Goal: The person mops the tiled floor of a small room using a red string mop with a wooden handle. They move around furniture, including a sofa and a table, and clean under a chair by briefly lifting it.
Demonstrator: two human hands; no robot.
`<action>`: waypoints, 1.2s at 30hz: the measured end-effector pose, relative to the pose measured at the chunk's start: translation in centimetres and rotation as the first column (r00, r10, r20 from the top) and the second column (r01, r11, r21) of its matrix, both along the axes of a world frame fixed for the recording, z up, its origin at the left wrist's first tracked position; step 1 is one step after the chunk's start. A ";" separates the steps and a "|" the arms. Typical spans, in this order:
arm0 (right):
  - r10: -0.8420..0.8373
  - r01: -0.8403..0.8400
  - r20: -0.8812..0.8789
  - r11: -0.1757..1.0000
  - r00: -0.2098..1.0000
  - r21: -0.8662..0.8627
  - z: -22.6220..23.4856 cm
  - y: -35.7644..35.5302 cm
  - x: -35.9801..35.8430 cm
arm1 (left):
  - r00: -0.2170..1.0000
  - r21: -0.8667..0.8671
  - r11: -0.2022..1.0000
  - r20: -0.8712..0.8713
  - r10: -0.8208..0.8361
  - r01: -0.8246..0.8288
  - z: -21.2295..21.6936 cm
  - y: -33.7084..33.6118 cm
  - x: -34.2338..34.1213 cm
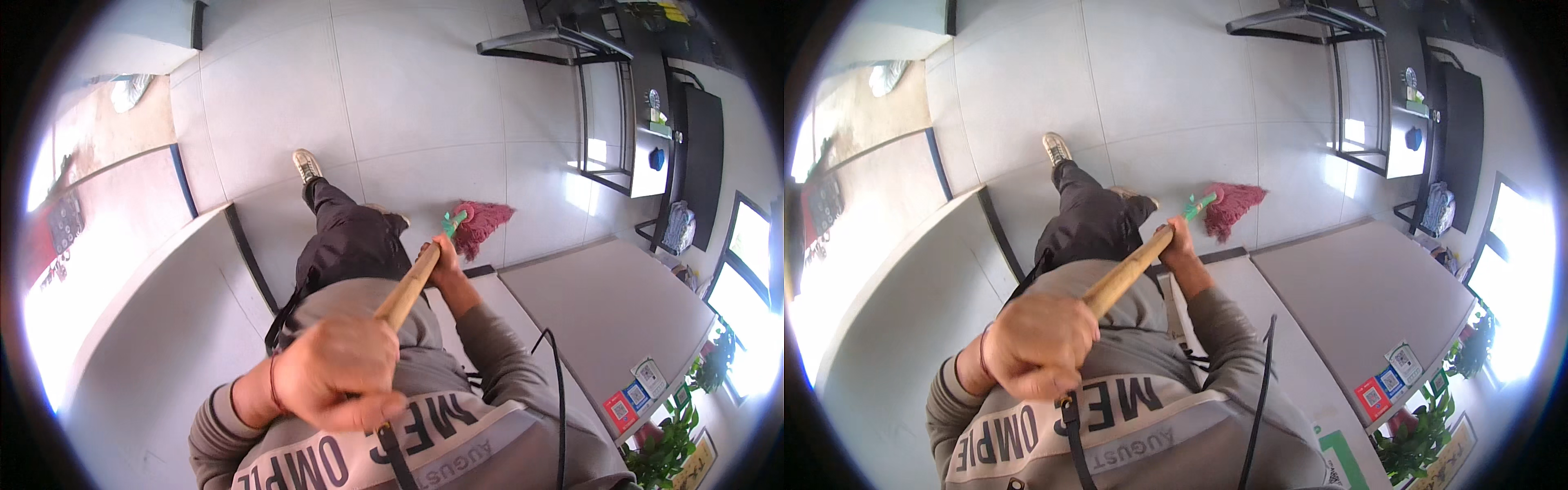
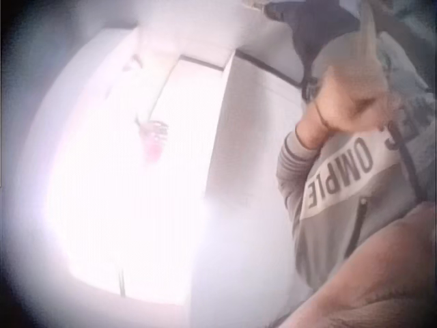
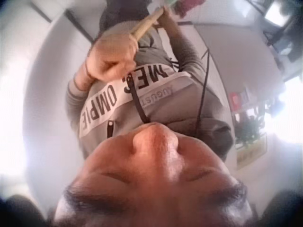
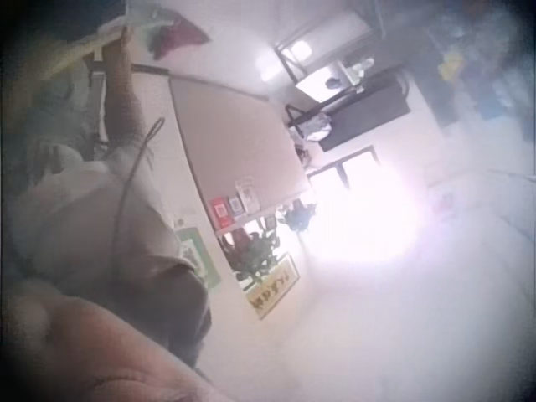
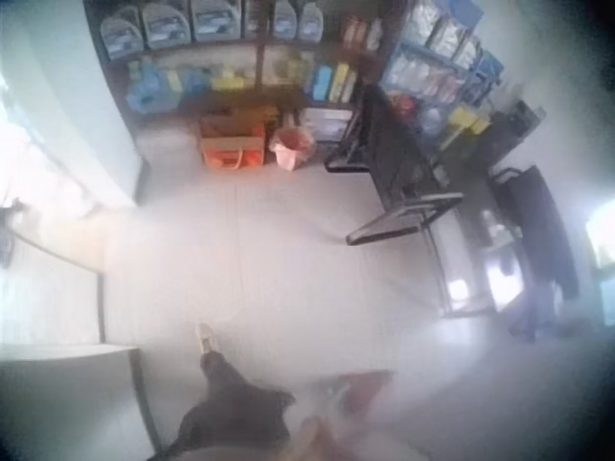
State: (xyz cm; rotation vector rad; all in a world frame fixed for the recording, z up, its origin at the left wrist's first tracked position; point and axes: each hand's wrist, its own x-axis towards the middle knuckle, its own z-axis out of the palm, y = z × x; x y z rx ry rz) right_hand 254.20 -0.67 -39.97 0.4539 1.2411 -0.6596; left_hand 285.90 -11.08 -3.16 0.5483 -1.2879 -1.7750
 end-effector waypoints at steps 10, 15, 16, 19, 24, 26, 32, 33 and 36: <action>-0.129 0.129 0.007 0.992 0.992 0.006 1.7 -12.2 19.5 | 0.996 -0.016 0.996 -0.026 0.084 -0.084 1.2 -4.5 18.0; -0.031 0.040 0.071 0.991 0.997 -0.130 5.1 -16.6 34.3 | 0.941 0.067 0.939 0.009 0.338 -0.338 5.5 -4.5 27.6; -0.039 0.046 0.055 0.989 0.998 -0.137 6.4 -17.5 37.8 | 0.948 0.012 0.948 -0.012 0.318 -0.318 6.1 -4.5 29.9; 0.083 -0.066 0.183 0.993 0.980 -0.095 6.8 -19.4 46.8 | 0.952 -0.151 0.941 -0.019 0.304 -0.303 8.3 -3.5 36.6; 0.278 -0.256 0.276 0.960 0.920 -0.116 11.3 -22.2 62.8 | 0.903 -0.361 0.851 0.054 0.427 -0.381 11.8 0.2 48.4; 0.434 -0.404 0.321 0.901 0.842 -0.160 12.3 -22.5 69.3 | 0.845 -0.406 0.790 0.075 0.529 -0.458 12.7 2.7 51.8; 0.757 -0.667 0.416 0.647 0.504 -0.370 13.3 -22.6 87.9 | 0.697 -0.457 0.727 0.273 0.663 -0.512 16.0 4.8 60.9; 0.783 -0.685 0.428 0.612 0.452 -0.395 14.4 -22.5 91.5 | 0.649 -0.471 0.699 0.296 0.701 -0.539 16.8 4.6 61.8; 0.802 -0.716 0.478 0.565 0.358 -0.410 17.0 -23.0 99.6 | 0.510 -0.548 0.586 0.304 0.805 -0.597 19.0 4.0 63.7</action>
